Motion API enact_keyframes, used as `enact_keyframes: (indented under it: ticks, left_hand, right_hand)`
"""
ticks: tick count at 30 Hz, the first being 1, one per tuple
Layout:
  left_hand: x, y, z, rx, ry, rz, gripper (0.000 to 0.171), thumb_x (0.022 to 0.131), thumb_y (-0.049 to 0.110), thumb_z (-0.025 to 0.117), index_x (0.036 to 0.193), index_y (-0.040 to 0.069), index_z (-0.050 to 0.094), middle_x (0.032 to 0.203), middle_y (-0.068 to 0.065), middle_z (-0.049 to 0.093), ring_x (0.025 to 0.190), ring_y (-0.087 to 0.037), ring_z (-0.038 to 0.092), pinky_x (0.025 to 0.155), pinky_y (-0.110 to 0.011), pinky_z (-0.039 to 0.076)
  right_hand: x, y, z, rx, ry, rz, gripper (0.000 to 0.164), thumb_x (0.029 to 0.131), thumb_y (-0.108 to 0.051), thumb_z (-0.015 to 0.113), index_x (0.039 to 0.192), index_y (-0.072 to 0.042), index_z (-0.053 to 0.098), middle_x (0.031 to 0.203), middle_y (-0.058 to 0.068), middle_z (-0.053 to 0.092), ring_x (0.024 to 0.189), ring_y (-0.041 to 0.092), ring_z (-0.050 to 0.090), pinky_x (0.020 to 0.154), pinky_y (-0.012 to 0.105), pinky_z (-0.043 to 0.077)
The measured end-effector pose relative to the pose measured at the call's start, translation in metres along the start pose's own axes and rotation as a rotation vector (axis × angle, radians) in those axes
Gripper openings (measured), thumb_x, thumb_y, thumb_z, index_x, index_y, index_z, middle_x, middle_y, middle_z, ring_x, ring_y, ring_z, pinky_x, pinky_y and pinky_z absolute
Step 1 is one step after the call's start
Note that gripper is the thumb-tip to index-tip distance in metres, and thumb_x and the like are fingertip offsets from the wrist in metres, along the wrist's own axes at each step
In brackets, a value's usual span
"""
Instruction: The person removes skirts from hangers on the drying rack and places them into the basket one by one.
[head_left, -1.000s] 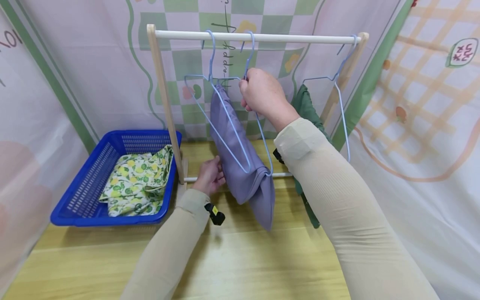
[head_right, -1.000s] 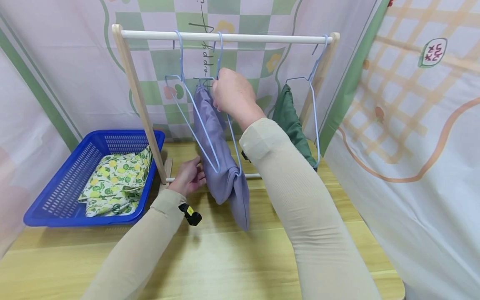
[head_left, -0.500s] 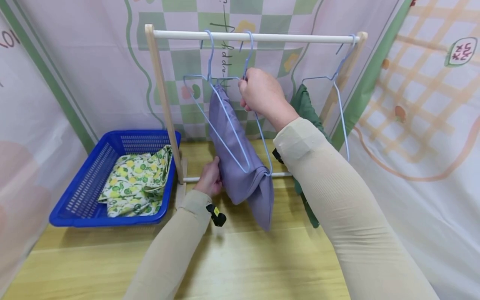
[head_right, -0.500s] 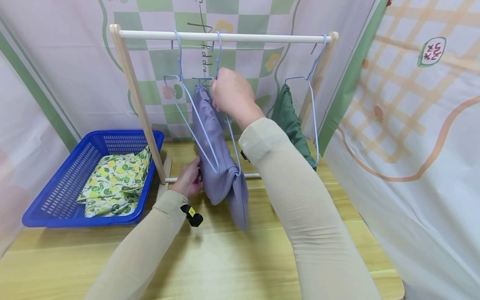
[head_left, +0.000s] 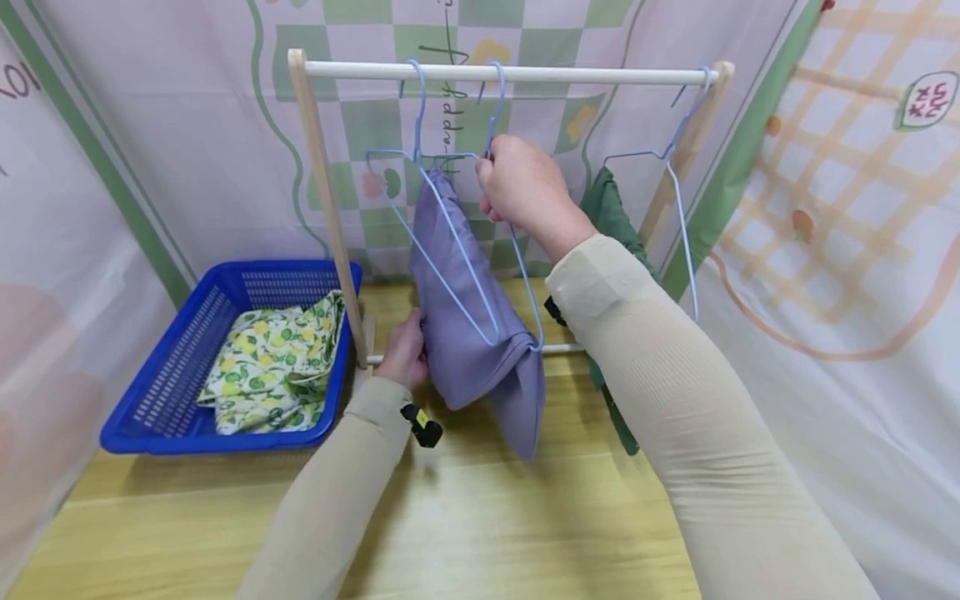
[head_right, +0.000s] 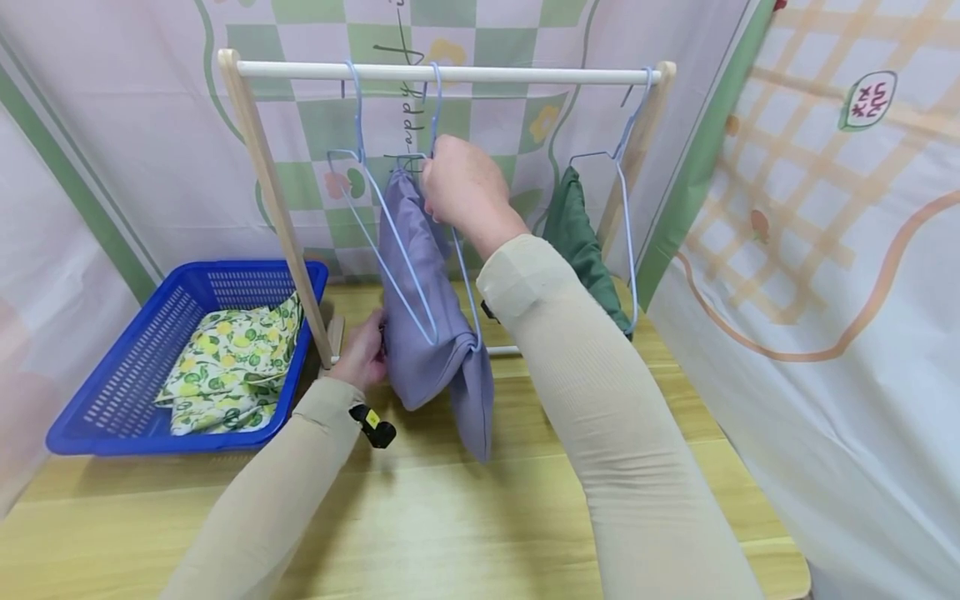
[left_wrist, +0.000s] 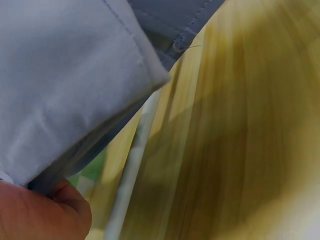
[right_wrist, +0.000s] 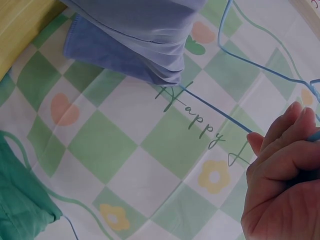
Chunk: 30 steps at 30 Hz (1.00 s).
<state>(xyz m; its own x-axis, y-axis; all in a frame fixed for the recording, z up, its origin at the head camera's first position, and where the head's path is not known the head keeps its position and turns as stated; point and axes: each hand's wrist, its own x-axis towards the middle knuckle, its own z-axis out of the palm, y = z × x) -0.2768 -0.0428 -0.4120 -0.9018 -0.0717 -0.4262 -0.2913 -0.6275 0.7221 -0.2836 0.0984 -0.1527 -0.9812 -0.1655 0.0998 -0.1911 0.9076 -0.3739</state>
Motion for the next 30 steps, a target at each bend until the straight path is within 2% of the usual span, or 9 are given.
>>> enact_keyframes:
  ticks: [4,9,16,24,30]
  left_hand:
    - [0.001,0.004,-0.003,-0.018,0.000,0.026,0.039,0.107,0.021,0.053,0.137,-0.004,0.052,0.149,-0.010,0.052,0.136,-0.018,0.049,0.118,-0.031,0.038]
    - [-0.001,0.009,-0.005,-0.016,0.022,0.029,0.044,0.106,0.021,0.053,0.142,-0.004,0.049,0.150,-0.012,0.052,0.136,-0.021,0.049,0.118,-0.033,0.040]
    - [-0.002,0.016,-0.011,0.086,0.063,0.046,0.056,0.110,0.036,0.049,0.154,0.001,0.045,0.161,-0.011,0.044,0.147,-0.024,0.041,0.124,-0.037,0.033]
    - [-0.001,0.018,-0.015,0.164,0.080,0.077,0.068,0.106,0.050,0.053,0.155,0.002,0.045,0.160,-0.010,0.044,0.146,-0.023,0.042,0.122,-0.034,0.035]
    - [-0.003,0.020,-0.017,0.231,0.086,0.121,0.064,0.106,0.049,0.055,0.150,0.002,0.052,0.156,-0.011,0.048,0.143,-0.024,0.044,0.121,-0.035,0.036]
  right_hand:
    - [0.000,-0.001,0.000,0.002,-0.001,0.004,0.034,0.113,-0.032,0.032,0.122,-0.011,0.058,0.093,0.002,0.074,0.076,0.015,0.071,0.077,0.032,0.051]
    - [0.000,-0.001,0.000,0.002,0.000,0.004,0.034,0.113,-0.031,0.031,0.121,-0.011,0.058,0.092,0.002,0.073,0.076,0.015,0.071,0.077,0.032,0.051]
    - [-0.001,-0.003,0.001,-0.002,0.002,-0.002,0.033,0.113,-0.030,0.033,0.121,-0.010,0.059,0.091,0.003,0.073,0.076,0.016,0.071,0.077,0.032,0.051]
    - [-0.001,-0.002,0.000,-0.001,0.001,-0.008,0.034,0.113,-0.030,0.033,0.120,-0.009,0.058,0.091,0.003,0.073,0.075,0.015,0.071,0.075,0.032,0.052]
    - [-0.001,-0.001,0.000,-0.002,0.000,-0.009,0.034,0.113,-0.030,0.033,0.121,-0.009,0.058,0.092,0.003,0.072,0.075,0.015,0.071,0.076,0.032,0.052]
